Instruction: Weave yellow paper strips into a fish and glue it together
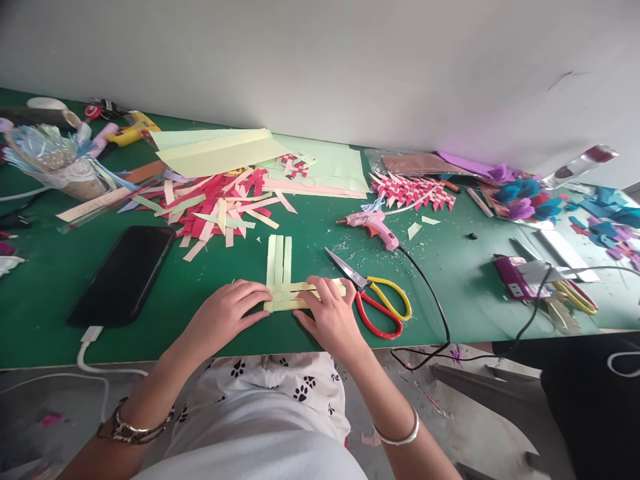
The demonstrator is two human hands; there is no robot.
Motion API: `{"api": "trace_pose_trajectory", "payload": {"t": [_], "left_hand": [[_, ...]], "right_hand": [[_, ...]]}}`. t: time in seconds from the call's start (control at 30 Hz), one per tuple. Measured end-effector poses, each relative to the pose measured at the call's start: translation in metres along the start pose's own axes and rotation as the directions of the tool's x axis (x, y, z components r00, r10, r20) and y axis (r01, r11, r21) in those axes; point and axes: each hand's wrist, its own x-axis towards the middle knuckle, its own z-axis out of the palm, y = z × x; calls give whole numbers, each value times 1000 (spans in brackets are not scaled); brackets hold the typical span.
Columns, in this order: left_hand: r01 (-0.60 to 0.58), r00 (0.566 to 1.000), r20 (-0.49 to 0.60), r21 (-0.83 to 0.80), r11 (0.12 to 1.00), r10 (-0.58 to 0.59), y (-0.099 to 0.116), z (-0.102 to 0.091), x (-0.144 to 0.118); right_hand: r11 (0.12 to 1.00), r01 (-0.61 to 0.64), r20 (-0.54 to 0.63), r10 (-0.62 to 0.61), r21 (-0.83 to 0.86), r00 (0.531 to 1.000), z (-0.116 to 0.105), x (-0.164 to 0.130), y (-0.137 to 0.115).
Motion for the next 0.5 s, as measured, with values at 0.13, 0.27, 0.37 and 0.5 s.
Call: {"api": "trace_pose_trajectory", "payload": {"t": [0.13,0.27,0.37,0.5], "left_hand": [[3,1000,4,17,1000,-3,1,-1,2],[-4,1000,-30,49,999,5,4,0,1],[-29,997,-61,117,993,36,9,2,1],[-81,996,-28,185,979,87,15,2,2]], "right_hand": [[999,13,76,-17,41,997,-2,-1,-1],[998,46,61,-49,44,997,-11,14,1],[978,169,54,-177,120,983,-14,50,5],[963,212,203,-244,166,948,0,111,8]]}}
